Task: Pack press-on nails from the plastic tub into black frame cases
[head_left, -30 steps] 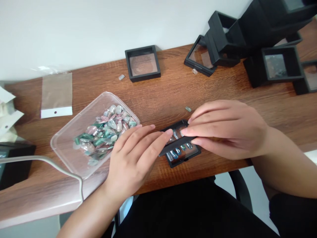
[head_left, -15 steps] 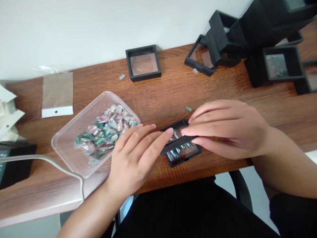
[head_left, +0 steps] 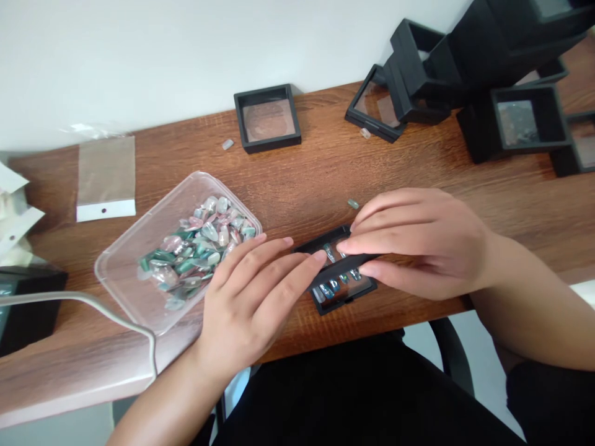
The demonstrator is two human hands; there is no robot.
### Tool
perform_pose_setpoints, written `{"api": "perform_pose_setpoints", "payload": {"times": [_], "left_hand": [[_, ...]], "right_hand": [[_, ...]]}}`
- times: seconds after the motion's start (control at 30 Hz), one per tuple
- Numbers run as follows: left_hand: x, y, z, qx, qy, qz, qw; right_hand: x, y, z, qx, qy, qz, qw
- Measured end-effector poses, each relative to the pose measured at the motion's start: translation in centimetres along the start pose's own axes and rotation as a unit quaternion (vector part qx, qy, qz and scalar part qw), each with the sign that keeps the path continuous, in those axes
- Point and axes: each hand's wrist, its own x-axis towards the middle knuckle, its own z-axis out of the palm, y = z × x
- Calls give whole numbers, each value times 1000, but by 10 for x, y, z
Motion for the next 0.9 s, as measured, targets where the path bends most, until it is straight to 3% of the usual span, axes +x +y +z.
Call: {"api": "perform_pose_setpoints", "payload": {"times": [0.33,0.7,0.9], "left_hand": [[0,1,-2,-20,4,-3,1000],[5,8,4,-28,-88,14,996],[7,8,6,3,-105,13,994]], "right_hand": [[1,-4,-2,54,-43,24,997],[-2,-3,8,34,-132,30,990],[-4,-2,17,12,-152,34,988]]}}
